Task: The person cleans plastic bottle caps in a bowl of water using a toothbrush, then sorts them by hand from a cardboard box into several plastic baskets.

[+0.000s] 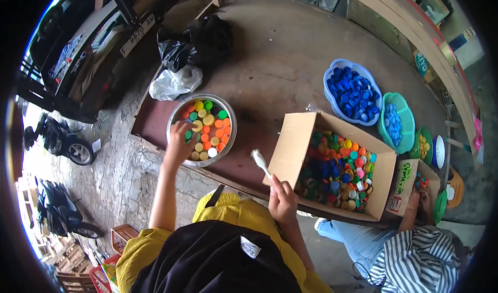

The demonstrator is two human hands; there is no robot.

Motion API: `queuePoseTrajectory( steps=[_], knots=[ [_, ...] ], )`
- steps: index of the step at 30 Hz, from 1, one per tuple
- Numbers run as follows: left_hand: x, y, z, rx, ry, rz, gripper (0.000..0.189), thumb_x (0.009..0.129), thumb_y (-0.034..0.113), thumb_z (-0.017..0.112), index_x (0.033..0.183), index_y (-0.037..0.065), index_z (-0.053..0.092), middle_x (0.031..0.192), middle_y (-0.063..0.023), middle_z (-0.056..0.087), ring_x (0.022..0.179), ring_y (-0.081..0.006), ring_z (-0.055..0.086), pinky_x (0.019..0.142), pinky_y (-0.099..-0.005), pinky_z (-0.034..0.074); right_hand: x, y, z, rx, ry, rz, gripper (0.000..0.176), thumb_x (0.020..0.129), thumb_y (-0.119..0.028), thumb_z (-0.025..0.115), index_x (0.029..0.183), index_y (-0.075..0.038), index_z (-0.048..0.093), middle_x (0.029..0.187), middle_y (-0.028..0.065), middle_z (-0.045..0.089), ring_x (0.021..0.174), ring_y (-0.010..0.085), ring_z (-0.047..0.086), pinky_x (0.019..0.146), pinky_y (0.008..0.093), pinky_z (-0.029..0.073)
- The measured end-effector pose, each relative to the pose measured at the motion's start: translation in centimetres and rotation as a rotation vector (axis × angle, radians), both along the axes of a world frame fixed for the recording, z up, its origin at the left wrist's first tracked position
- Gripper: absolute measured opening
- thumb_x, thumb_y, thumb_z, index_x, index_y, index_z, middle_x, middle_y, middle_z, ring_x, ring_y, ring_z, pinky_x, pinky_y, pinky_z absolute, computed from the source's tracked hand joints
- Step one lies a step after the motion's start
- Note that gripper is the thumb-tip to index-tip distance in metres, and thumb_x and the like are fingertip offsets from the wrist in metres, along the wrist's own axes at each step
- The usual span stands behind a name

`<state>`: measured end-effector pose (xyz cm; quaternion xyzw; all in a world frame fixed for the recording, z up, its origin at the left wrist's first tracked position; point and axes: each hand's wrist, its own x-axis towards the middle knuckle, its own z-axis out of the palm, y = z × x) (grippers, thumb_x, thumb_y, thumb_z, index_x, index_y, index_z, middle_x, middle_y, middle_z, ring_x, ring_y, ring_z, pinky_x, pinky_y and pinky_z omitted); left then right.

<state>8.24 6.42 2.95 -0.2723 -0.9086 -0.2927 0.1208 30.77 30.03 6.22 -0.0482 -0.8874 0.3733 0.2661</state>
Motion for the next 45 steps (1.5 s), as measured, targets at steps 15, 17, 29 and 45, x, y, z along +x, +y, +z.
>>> queuePoseTrajectory(
  steps=[15,17,29,45],
  knots=[
    [-4.5,-7.4,-0.7,-0.407,-0.177,-0.075,0.039,0.054,0.023,0.074,0.089,0.009,0.063,0.107,-0.0109,0.041,0.105,-0.0289,0.035,0.091,-0.0427,0.027,-4.7,-3.9,-1.3,0.002,-0.008,0.086,0.041,0.083,0.001,0.054,0.122,-0.008,0.053,0.075,0.0111,0.056,0.058,0.0244,0.056,0.050,0.0336,0.046],
    [-4.8,-7.4,-1.0,-0.421,-0.191,-0.098,0.040,0.052,0.024,0.076,0.085,0.009,0.062,0.106,-0.0106,0.041,0.104,-0.0286,0.035,0.089,-0.0422,0.028,-4.8,-4.1,-1.5,0.003,-0.007,0.073,0.040,0.083,0.000,0.054,0.122,-0.008,0.053,0.075,0.0110,0.057,0.058,0.0245,0.056,0.051,0.0337,0.046],
    [-6.6,-5.7,1.6,-0.262,-0.301,-0.111,0.041,0.061,0.019,0.071,0.100,0.009,0.061,0.096,-0.0072,0.057,0.102,-0.0247,0.046,0.088,-0.0411,0.031,-4.7,-5.2,-1.5,0.000,0.001,0.050,0.041,0.082,0.000,0.055,0.123,-0.008,0.053,0.077,0.0109,0.058,0.061,0.0248,0.058,0.052,0.0340,0.048],
    [-6.4,-0.9,1.6,0.064,-0.261,-0.344,0.038,0.065,0.008,0.071,0.099,0.007,0.053,0.092,-0.0088,0.059,0.089,-0.0268,0.058,0.081,-0.0360,0.043,-3.8,-4.9,-1.8,-0.033,0.006,0.008,0.040,0.083,0.000,0.055,0.122,-0.007,0.053,0.079,0.0118,0.059,0.058,0.0241,0.057,0.053,0.0331,0.047]
  ],
)
